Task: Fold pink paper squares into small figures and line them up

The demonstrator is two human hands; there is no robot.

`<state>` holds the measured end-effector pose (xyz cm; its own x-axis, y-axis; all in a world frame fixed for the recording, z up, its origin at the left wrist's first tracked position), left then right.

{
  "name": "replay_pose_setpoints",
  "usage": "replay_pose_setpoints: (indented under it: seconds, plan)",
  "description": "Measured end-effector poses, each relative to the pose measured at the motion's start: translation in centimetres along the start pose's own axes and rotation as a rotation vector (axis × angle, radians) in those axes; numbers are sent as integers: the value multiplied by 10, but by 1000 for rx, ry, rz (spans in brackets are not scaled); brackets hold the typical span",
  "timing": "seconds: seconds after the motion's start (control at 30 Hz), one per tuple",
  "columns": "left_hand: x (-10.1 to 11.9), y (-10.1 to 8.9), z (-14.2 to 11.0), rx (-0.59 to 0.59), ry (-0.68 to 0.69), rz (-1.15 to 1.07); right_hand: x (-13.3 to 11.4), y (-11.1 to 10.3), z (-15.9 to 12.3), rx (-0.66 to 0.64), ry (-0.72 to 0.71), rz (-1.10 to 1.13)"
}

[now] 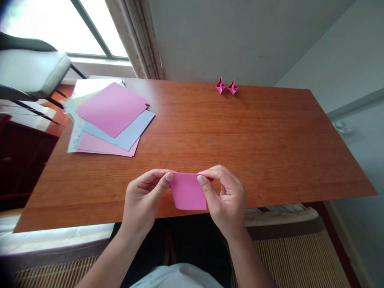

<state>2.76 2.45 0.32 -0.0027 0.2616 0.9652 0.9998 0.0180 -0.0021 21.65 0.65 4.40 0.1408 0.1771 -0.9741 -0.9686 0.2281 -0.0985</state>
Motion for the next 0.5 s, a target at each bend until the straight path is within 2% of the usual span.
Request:
replay_pose_setpoints:
  seconds: [0.2, 0.3, 0.37, 0.5]
  plan:
    - [-5, 6, 0, -77, 21, 93, 5, -2, 0, 33, 20, 22]
    - [-3, 2, 0, -21, 62, 178, 8, -2, 0, 49, 29, -6]
    - [-3, 3, 0, -19, 57, 161, 10, -3, 1, 86, 40, -2]
    - [-5, 11, -1, -90, 49, 179, 13, -8, 1, 170, 36, 51]
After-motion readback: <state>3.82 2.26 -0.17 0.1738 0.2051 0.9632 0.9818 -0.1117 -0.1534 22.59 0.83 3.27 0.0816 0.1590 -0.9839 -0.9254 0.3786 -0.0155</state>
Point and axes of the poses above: each hand's wrist, its own z-axis towards the middle knuckle, its own y-axis out of the palm, x = y × z, the point moved 8 cm from there along z, towards the middle knuckle, and after that the axes turned 11 degrees about z, right-handed, at the moved point
